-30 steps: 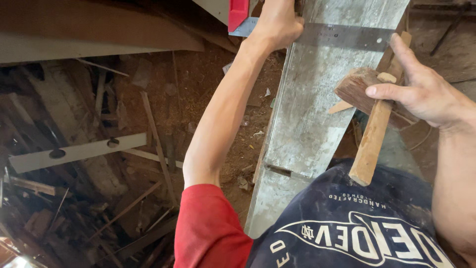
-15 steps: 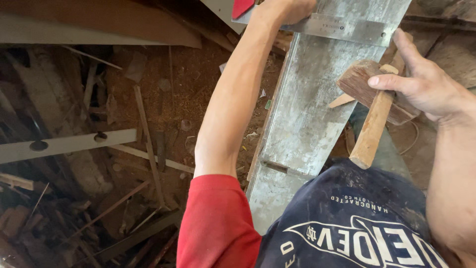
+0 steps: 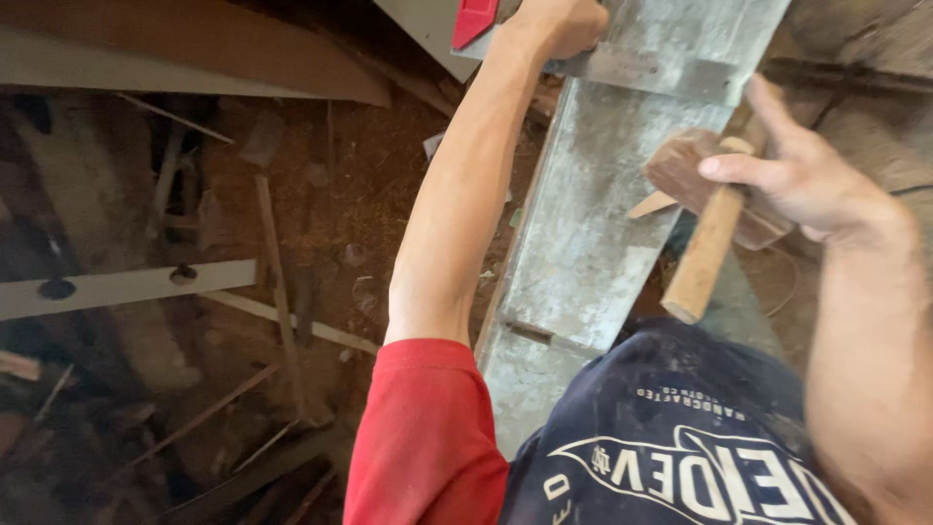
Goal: The person uses a circular saw to cut a long wooden plank, then retrieves a hand plane and a try square. They repeatedly plane the plank's surface and edges while checking alignment with the square. The person then uses the circular saw again to trim the plank.
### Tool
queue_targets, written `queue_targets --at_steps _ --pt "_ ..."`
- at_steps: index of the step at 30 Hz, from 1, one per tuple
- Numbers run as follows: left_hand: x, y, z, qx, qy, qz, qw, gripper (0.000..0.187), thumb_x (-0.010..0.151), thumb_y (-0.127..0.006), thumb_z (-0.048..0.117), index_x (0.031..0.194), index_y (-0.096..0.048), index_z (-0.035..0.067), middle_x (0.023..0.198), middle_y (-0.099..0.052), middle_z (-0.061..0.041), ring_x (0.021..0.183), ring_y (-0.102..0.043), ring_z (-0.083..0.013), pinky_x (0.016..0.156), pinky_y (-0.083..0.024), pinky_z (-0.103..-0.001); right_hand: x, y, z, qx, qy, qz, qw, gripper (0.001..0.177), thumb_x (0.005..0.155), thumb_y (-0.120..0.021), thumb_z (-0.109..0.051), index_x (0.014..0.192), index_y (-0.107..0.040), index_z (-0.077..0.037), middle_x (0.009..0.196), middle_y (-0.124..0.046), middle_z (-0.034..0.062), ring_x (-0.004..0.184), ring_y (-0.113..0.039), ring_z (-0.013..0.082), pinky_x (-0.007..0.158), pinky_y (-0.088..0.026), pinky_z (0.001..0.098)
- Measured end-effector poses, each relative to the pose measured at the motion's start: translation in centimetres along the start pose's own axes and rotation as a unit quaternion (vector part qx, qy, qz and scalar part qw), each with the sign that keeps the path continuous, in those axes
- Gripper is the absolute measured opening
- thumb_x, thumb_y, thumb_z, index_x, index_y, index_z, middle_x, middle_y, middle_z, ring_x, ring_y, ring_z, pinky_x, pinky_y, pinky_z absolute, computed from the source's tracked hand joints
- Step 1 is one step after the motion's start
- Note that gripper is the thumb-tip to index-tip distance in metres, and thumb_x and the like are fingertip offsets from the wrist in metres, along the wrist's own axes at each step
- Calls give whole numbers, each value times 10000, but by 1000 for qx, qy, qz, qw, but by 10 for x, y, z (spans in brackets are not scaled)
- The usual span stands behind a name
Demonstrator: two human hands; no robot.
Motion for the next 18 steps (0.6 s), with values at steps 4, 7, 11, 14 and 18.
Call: queue_targets --at_steps 4,7,11,14,18 --pt "-12 36 16 -236 258 124 929 263 727 -655 59 982 -673 -3 866 -707 -253 823 -698 -405 690 -553 -466 -2 -10 3 64 -42 18 997 1181 778 -776 -310 1634 -13 -24 1714 -160 201 1564 -247 294 1230 -232 353" --pt "-53 66 57 -275 180 308 893 457 705 -661 -6 1149 -559 -45 977 -682 -267 936 -637 -474 770 -530 -491 -28 -13 -2 56 -38 59 996 1050 842 -739 -335 1653 -153 -15 1692 -240 215 1546 -282 298 1211 -256 389" --pt "-149 51 137 -303 308 381 818 254 837 -665 14 1084 -606 14 1013 -647 -196 963 -625 -376 856 -504 -457 -85 -4 -3 228 21 165 959 802 926 -705 -386 1533 -386 30 1516 -506 257 1344 -550 316 1044 -511 423" --pt "-221 22 192 -306 430 441 726 229 932 -536 93 1118 -614 -15 1076 -622 -213 1003 -604 -361 902 -480 -470 -94 -8 -1 180 27 360 915 642 970 -725 -385 1424 -514 17 1358 -619 227 1119 -637 281 866 -551 388" --pt "-271 -14 259 -154 453 411 776 283 1092 -410 228 1121 -614 33 1127 -633 -178 1048 -571 -419 925 -469 -488 -51 -66 18 61 20 414 908 727 862 -804 -338 1413 -439 -34 1327 -599 137 1090 -634 229 814 -573 412"
Point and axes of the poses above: each hand's wrist, its own x-axis towards the middle knuckle, its own y-axis out of the back of the hand, z = x × y, the point moved 2 cm from there along x, towards the middle knuckle
